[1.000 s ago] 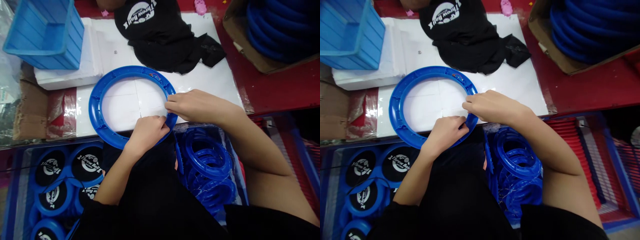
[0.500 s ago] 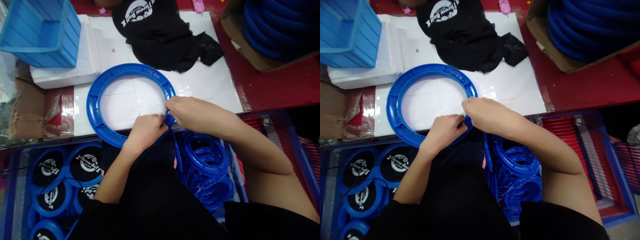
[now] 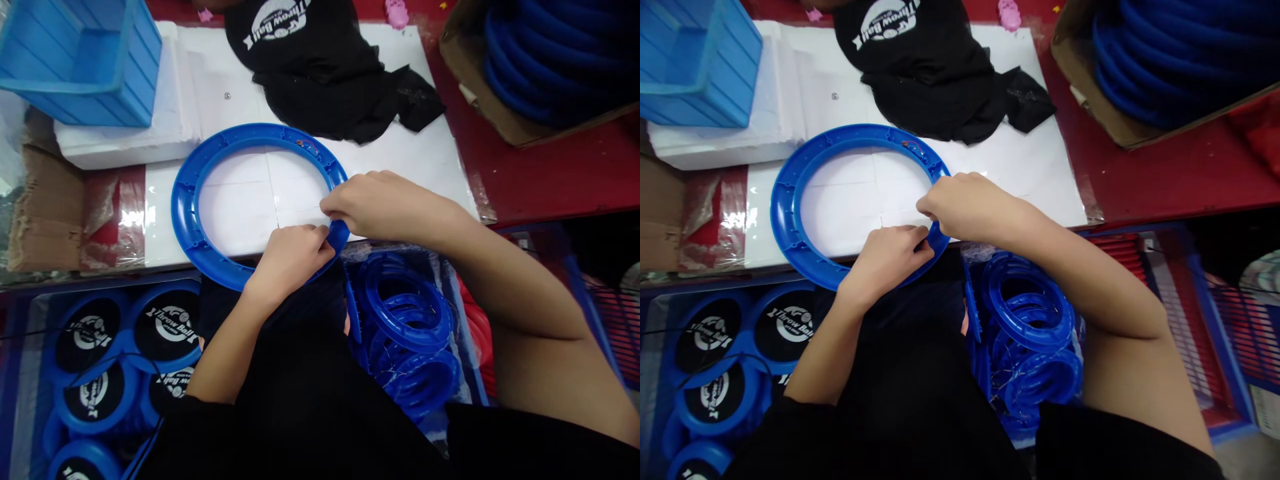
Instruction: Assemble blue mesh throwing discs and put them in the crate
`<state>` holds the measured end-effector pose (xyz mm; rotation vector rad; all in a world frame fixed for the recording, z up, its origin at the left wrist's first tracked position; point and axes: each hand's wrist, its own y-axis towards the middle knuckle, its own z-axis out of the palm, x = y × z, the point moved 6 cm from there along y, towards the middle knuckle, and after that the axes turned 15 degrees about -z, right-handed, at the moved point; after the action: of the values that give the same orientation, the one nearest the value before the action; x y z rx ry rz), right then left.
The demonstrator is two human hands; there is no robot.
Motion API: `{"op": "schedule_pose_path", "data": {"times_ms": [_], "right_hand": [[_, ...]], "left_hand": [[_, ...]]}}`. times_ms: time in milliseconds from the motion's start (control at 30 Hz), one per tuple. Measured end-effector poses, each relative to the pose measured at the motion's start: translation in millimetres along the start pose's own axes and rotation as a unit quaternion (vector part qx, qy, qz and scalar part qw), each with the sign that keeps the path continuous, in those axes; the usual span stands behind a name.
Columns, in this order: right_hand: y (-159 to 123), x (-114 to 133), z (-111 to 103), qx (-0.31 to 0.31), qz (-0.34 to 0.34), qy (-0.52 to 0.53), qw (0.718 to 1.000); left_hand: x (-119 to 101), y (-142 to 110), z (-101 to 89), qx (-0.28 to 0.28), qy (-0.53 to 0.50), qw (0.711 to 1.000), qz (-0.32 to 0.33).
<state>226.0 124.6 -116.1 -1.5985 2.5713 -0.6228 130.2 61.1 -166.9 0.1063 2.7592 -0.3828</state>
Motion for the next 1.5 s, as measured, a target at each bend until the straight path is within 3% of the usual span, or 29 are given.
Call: {"op": "schedule_pose_path", "data": {"times_ms": [200,333,567,1033,1500], "right_hand": [[-10,-3,8,-0.030,-0.066,-0.010,0.997],[-20,-15,25,-0.109,-0.094,0.023,0.989],[-26,-23,52,-0.222,-0.014,0.064,0.973],[-34,-1,76,-0.316,0.178,0.066,0.929],[-36,-4,78,-0.326,0.207,0.186,0.904]], "left_hand": [[0,-1,-1.5,0.006,-0.010,1.000,0.005],[0,-1,-2.0,0.016,-0.006,1.000,-0.002],[0,-1,-2.2,0.015,0.001,1.000,-0.006],[0,0,-1.6,0.019,0.003,1.000,-0.013],[-1,0,-2.8,0.006,0.015,1.000,-0.007]]}}
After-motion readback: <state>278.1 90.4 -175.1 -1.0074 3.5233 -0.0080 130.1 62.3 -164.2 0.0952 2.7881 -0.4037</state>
